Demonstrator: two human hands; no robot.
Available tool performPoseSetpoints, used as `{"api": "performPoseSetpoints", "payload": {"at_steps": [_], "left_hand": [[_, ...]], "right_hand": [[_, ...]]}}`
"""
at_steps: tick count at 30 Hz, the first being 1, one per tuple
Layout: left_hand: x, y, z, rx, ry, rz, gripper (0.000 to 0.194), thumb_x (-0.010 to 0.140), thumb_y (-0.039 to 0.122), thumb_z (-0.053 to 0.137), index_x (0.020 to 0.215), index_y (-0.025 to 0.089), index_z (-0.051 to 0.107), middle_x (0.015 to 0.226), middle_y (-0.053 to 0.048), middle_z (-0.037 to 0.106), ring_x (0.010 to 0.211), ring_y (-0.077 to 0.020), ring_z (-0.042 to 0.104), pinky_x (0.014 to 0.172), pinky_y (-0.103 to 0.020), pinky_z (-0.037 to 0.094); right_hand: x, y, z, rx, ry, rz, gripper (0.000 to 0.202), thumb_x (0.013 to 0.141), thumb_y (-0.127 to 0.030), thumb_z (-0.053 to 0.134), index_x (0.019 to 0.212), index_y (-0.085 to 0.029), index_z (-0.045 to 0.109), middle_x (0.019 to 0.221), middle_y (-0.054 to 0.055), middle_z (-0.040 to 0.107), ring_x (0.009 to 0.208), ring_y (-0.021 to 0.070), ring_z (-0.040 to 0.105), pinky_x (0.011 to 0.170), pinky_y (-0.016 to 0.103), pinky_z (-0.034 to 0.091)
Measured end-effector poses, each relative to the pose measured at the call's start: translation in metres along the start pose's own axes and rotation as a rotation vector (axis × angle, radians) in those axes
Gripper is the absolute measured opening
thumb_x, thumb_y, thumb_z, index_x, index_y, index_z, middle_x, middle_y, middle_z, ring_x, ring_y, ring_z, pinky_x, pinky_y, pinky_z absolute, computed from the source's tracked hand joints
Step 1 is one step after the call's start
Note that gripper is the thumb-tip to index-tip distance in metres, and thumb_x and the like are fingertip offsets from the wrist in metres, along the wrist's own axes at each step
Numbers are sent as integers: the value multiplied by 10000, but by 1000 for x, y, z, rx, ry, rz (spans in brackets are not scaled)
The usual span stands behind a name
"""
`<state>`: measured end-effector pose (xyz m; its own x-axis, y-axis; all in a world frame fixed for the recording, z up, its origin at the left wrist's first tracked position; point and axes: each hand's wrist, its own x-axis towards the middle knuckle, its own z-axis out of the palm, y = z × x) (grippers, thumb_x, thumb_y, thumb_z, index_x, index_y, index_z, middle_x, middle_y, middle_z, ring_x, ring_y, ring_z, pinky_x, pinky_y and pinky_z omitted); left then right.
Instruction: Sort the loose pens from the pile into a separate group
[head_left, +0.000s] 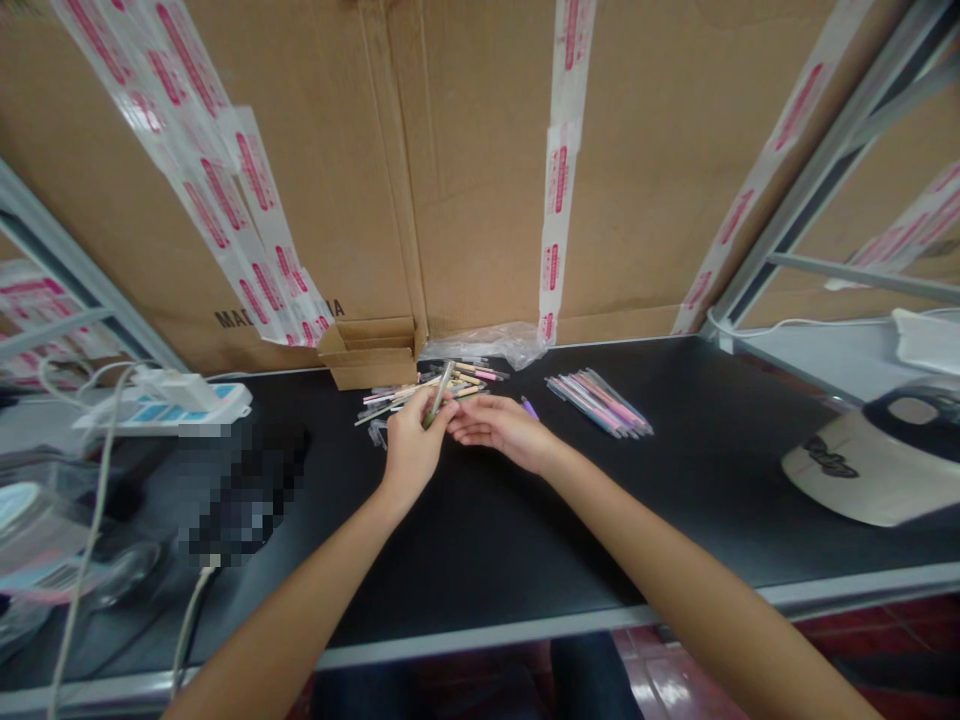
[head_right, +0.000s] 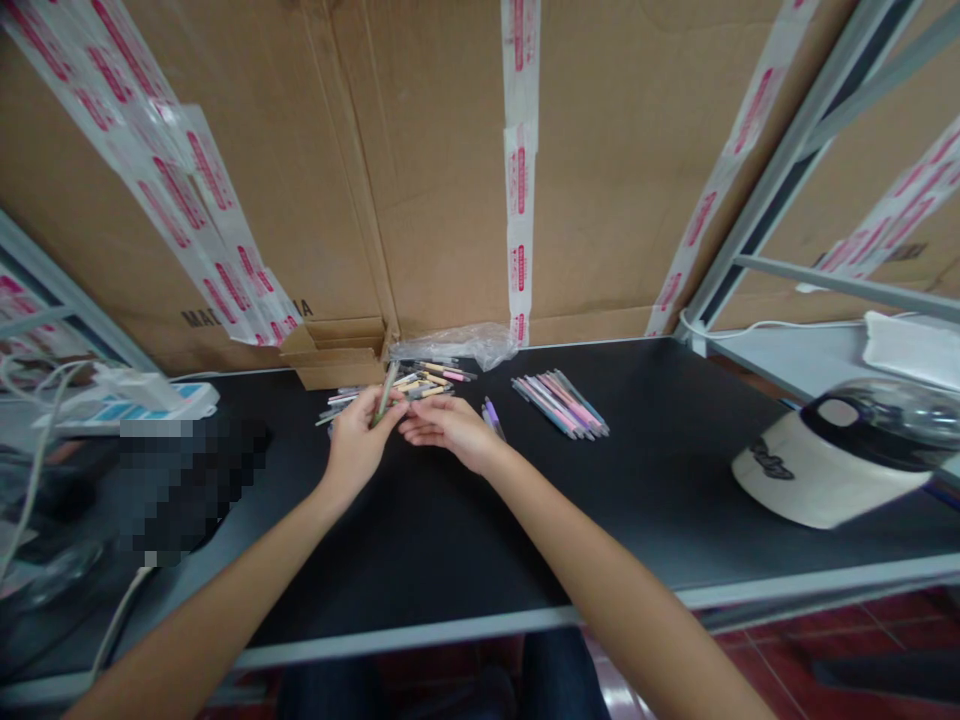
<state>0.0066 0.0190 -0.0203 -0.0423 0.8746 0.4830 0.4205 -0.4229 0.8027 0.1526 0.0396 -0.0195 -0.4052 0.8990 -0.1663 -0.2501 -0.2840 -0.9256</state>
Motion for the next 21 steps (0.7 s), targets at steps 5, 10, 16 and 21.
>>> {"api": "performPoseSetpoints", "payload": {"at_steps": [5, 10, 16, 21], "left_hand": [[4, 1, -5, -3, 56, 1, 128, 779, 283, 575, 840, 179, 619, 843, -22, 663, 806, -165, 603, 756, -272, 439], [3, 10, -7, 36, 62, 12, 125, 781, 274, 578, 856, 184, 624, 841, -23, 673, 815, -174, 613, 766, -283, 442], [3, 17, -10, -42, 138, -26, 151, 747, 269, 623, 874, 191, 599, 839, -31, 680, 834, -196, 630, 784, -307, 464], [5, 13, -9, -88, 169, -38, 154, 726, 275, 645, 836, 194, 574, 809, -19, 669, 820, -192, 630, 770, -299, 469]], "right_hand": [[5, 19, 15, -620, 90, -359, 227, 878, -198, 461, 728, -134, 620, 692, 59, 658, 618, 138, 606, 679, 297, 502], [11, 35, 36, -1021, -1, -846, 333, 761, -47, 488, 1059, -114, 620, 1151, 150, 610, 1134, 245, 511, 1001, 414, 367], [35, 38, 52, -1014, -37, -766, 392, 785, -111, 520, 1169, -185, 558, 1226, 121, 567, 1205, 261, 445, 1052, 430, 313], [49, 33, 63, -970, -90, -697, 320, 819, -131, 507, 1120, -229, 556, 1176, 75, 595, 1258, 240, 392, 1071, 366, 290]]}}
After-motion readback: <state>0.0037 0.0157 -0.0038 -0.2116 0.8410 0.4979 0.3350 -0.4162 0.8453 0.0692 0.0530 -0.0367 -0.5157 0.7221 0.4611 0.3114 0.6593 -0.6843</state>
